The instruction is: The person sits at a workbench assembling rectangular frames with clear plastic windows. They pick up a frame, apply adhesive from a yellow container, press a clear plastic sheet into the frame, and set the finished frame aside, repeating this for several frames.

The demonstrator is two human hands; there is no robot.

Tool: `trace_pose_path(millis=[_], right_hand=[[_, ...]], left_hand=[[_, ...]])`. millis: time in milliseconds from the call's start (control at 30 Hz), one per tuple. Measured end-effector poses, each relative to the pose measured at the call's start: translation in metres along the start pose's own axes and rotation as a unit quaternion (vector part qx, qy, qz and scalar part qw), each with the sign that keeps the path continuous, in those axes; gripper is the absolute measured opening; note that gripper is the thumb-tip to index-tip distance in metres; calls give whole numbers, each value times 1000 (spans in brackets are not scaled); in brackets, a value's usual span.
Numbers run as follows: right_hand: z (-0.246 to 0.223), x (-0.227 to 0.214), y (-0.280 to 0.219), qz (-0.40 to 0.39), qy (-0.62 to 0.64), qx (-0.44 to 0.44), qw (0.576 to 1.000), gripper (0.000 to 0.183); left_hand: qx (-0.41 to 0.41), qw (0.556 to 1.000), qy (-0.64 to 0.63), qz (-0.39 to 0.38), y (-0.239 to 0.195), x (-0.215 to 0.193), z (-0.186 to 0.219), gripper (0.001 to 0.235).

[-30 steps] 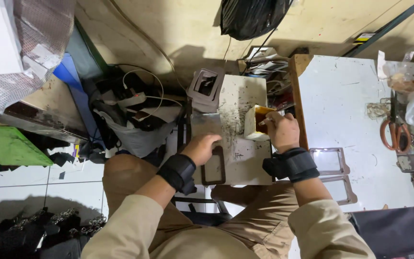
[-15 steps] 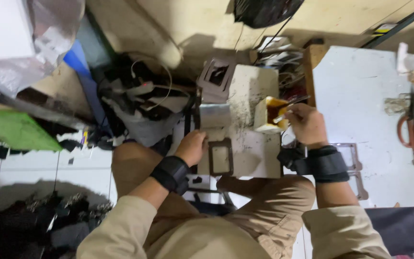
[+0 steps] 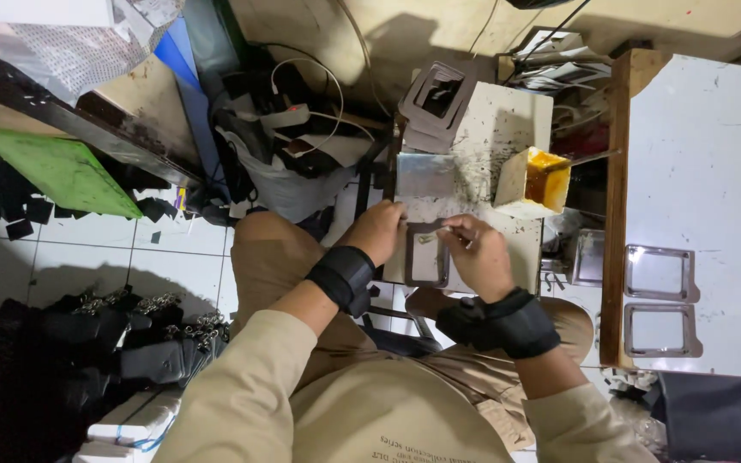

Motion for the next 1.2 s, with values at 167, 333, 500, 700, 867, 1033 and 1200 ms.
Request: trace_pose_path(millis=[167, 333, 500, 700, 867, 1033, 1200], right_hand=[[15, 22, 9, 0, -44, 37, 998, 13], [29, 32, 21, 0, -71, 40, 997, 14], [21, 36, 20, 4, -86, 16, 996, 14], [27, 39, 23, 18, -94, -3, 995, 13], [27, 40, 23, 21, -100, -14, 995, 14], [32, 42, 23, 23, -116, -30, 993, 13], [27, 38, 10, 9, -151, -41, 988, 14]], left_hand=[[-68, 998, -4, 8, 4, 21, -37, 25], [-114, 993, -29, 12, 2, 0, -5, 32], [-85, 988, 130, -21, 6, 33, -60, 14], [-113, 993, 14, 14, 1, 12, -25, 23], [-92, 995, 36, 8, 4, 11, -24, 19], [-138, 988, -27, 58, 0, 0, -12, 27], [-127, 988, -43, 74, -1, 9, -24, 29]])
Point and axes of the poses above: each hand's wrist, its own y-axis towards the middle knuckle, its own x-axis out of the palm, z = x × y, the point moved 8 cm from there along y, towards the middle knuckle, and after that the axes turned 11 degrees about x, right-handed, at the moved point
